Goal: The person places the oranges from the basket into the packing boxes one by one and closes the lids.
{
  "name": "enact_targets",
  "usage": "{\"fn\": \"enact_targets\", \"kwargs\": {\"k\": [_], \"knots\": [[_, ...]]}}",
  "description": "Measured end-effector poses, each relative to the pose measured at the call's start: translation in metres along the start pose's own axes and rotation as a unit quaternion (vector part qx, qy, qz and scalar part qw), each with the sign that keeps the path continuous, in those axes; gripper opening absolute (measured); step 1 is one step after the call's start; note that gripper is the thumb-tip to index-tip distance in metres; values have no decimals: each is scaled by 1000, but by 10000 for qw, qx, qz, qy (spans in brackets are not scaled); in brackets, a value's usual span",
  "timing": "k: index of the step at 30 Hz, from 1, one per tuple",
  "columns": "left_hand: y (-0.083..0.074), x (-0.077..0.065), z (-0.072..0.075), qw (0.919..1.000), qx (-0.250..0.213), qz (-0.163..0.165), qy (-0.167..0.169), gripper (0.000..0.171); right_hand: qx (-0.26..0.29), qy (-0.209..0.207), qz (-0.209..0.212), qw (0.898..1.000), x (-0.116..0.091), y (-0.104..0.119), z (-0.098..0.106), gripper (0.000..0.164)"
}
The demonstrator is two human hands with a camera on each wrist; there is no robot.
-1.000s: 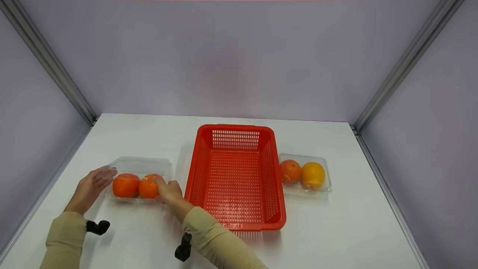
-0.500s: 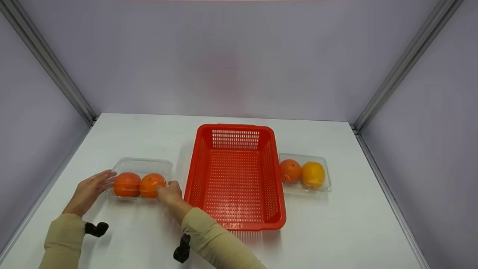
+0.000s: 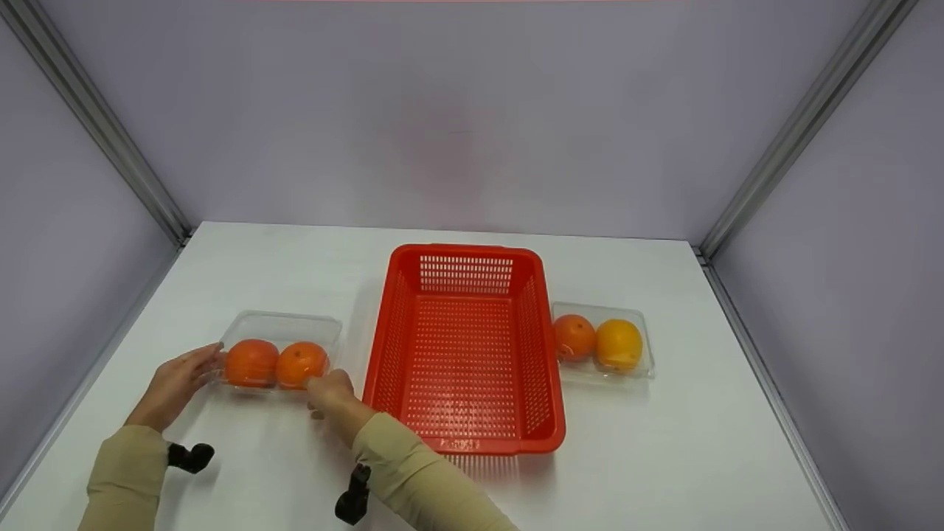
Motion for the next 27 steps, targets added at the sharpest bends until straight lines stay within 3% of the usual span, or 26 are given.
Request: {"fn": "enact_targets", "kwargs": {"k": [5, 12, 18, 27], "knots": [[2, -6, 2, 9997, 214, -33, 137, 71, 441, 71, -82, 9990, 3, -4, -5, 19], [5, -13, 3, 9990, 260, -72, 359, 59, 938, -68, -202, 9954, 8, -9, -7, 25], [5, -13, -2, 9988, -241, -158, 403, 38, 1207, -251, -306, 9919, 10, -12, -4, 23], [8, -13, -6, 9962, -680, -207, 494, 32, 1887, -248, -321, 9812, 15, -13, -6, 24]]}}
Point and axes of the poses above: each hand's wrist, its own x-axis towards the middle knuckle, its own z-axis out of the back of the hand, y = z × x, the point moved 9 cm from there along x, towards the middle knuckle, and after that the axes turned 14 degrees about -z, right-handed, at the moved point
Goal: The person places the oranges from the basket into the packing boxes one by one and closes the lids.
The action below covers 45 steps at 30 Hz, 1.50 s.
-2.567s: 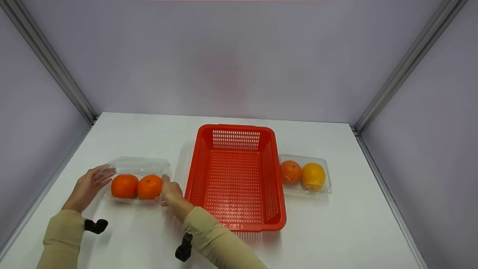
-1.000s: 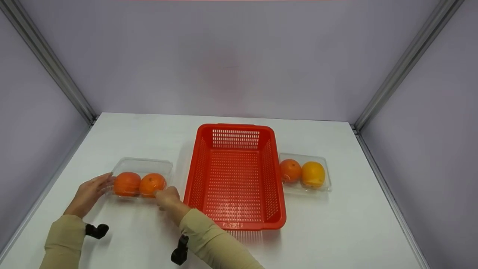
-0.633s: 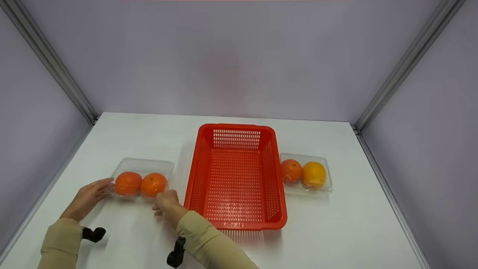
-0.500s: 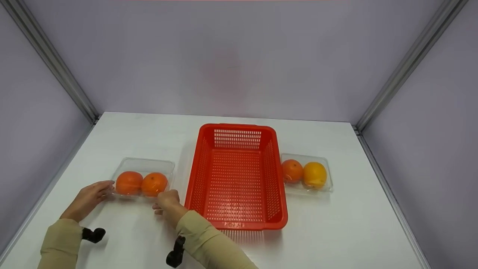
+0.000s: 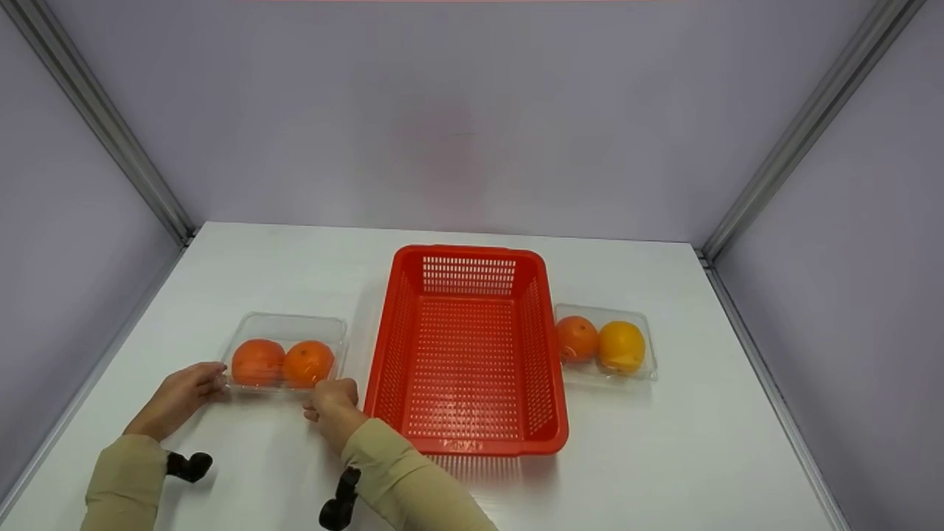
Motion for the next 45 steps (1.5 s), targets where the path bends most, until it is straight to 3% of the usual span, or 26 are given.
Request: {"fn": "enact_targets", "kwargs": {"k": [10, 16, 22, 29, 34, 40, 45], "knots": [[-1, 1, 0, 10000, 6, 11, 19, 30, 55, -57, -91, 9999, 1, 0, 1, 22], [0, 1, 1, 9999, 137, 41, 18, 36, 9, -50, -103, 9999, -1, 1, 1, 15], [1, -1, 4, 9994, 319, 99, 43, 45, -76, -68, -133, 9999, 0, 1, 1, 19], [-4, -5, 2, 9968, 629, -18, 484, 54, -44, -158, -167, 9997, 0, 0, 3, 17], [-2, -7, 0, 9963, 576, 129, 620, 50, -124, -225, -197, 9995, -3, 1, 3, 20], [-1, -7, -2, 9971, 439, 210, 586, 45, -657, -175, -55, 9977, -7, 5, -1, 16], [0, -6, -2, 9970, 477, 300, 536, 46, -1304, -29, 142, 9914, -17, 11, -6, 33]]}}
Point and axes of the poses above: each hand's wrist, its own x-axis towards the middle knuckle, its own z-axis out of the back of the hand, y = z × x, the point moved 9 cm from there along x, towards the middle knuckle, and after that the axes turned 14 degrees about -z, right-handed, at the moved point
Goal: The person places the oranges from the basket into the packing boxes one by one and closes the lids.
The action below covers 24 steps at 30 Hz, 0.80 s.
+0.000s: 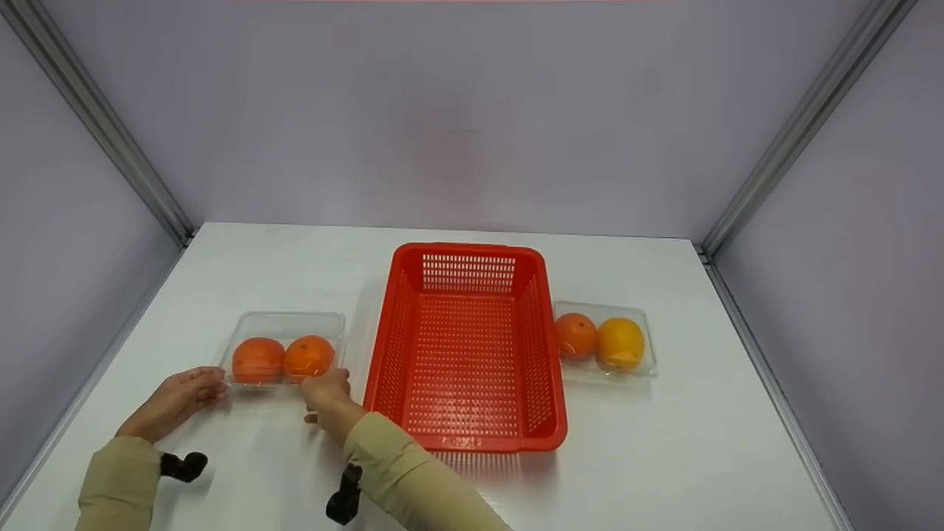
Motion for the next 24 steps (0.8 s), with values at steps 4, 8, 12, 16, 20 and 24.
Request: {"fn": "enact_targets", "kwargs": {"k": [4, 8, 12, 16, 20, 24], "knots": [[0, 2, 0, 10000, 54, -19, 25, 46, -286, 69, -4, 9996, -8, 2, 0, 49], [2, 3, 0, 10000, 34, 9, -4, 44, -409, 94, 140, 9990, -14, 6, 3, 57], [1, 5, 1, 10000, -10, 15, -81, 41, -368, 109, 494, 9980, -18, 13, 6, 57], [-3, 7, 1, 9998, 6, -37, -190, 41, -337, 180, 667, 9970, -23, 19, 9, 51], [-6, 8, 1, 9996, 36, -86, -267, 40, -283, 315, 798, 9959, -27, 22, 10, 48], [-8, 10, 0, 9995, 109, -102, -287, 40, -214, 463, 888, 9947, -32, 27, 14, 44]]}}
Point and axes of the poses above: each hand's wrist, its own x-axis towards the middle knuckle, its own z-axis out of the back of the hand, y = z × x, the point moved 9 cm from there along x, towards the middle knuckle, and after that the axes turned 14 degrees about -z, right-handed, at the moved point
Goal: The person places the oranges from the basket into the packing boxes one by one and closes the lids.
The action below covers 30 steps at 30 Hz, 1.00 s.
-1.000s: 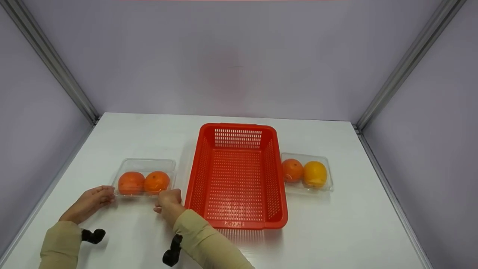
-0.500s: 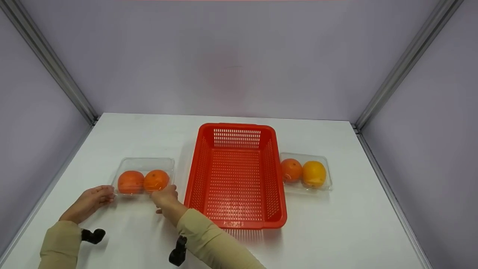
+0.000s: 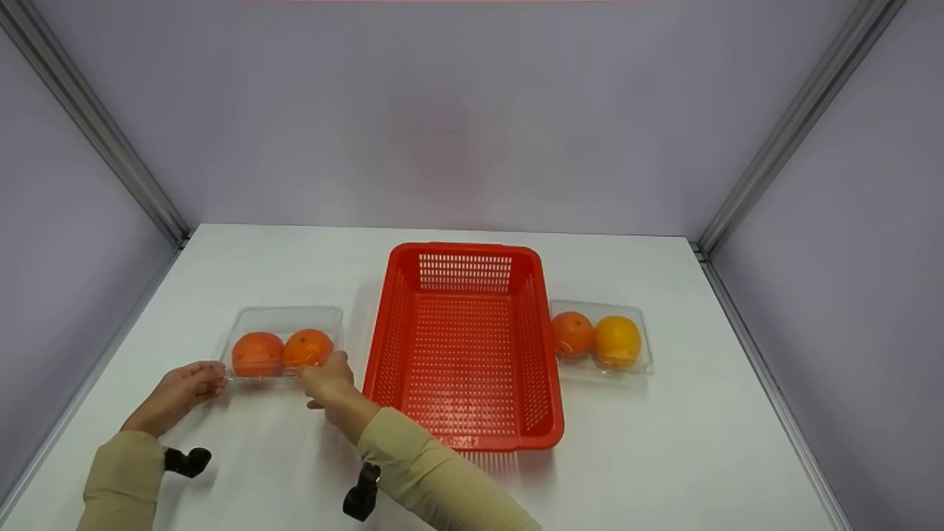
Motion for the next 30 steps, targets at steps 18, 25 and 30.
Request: {"fn": "enact_targets", "kwargs": {"k": [18, 25, 30], "knots": [[0, 4, 5, 10000, 37, 33, 53, 40, -191, 346, 383, 9985, -26, 27, 23, 37], [-1, 4, 6, 9998, 116, 78, 105, 43, -192, 241, 546, 9980, -30, 35, 44, 34], [0, 6, 4, 9996, 211, 121, 163, 49, -249, 225, 598, 9976, -31, 34, 62, 34]]}}
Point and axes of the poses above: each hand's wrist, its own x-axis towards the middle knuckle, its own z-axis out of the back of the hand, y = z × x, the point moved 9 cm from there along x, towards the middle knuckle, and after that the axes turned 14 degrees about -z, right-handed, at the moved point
